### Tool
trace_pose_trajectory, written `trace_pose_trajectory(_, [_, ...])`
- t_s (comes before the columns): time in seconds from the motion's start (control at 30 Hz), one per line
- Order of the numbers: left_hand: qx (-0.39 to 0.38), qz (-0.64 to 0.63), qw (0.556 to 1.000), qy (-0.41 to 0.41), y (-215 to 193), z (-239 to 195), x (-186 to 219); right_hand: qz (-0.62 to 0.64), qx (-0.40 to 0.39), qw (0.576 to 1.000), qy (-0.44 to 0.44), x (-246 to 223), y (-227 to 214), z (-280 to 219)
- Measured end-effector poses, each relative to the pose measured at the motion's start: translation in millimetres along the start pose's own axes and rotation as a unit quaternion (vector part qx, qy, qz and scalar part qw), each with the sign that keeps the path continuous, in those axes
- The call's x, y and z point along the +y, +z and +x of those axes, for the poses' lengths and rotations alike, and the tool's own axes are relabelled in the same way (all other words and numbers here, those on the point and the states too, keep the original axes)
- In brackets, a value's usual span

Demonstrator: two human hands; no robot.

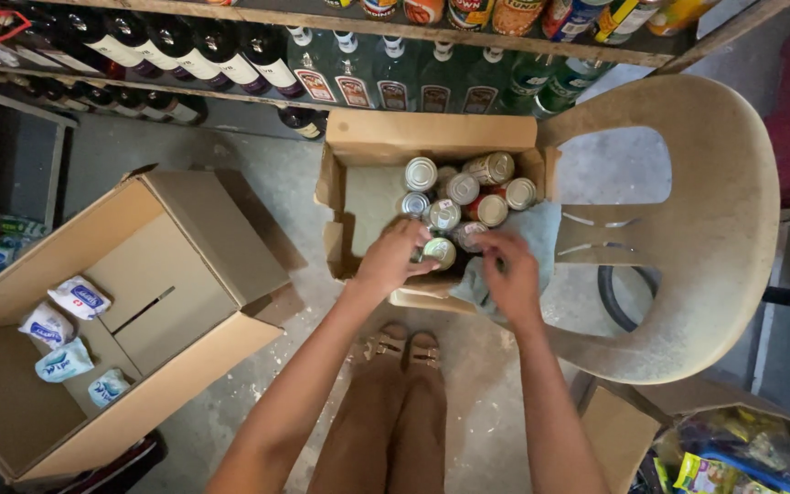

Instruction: The person wipes canned goods with a cloth and places them on a shelf. They also arrange cans inside a cardboard box and handle a blue cloth throughout the process.

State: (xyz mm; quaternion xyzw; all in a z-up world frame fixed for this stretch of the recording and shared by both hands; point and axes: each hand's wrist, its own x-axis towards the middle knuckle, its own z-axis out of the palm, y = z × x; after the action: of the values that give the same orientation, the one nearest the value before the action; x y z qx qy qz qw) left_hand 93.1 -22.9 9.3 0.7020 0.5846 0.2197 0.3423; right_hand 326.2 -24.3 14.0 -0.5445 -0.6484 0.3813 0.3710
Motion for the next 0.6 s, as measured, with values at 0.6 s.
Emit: trace_pose_trajectory(0.6, [0.021,-0.459,0.877,-0.141,91.9,28.7,26.7,0.141,0.132,0.978,0.084,-73.1,-30.5,-24.7])
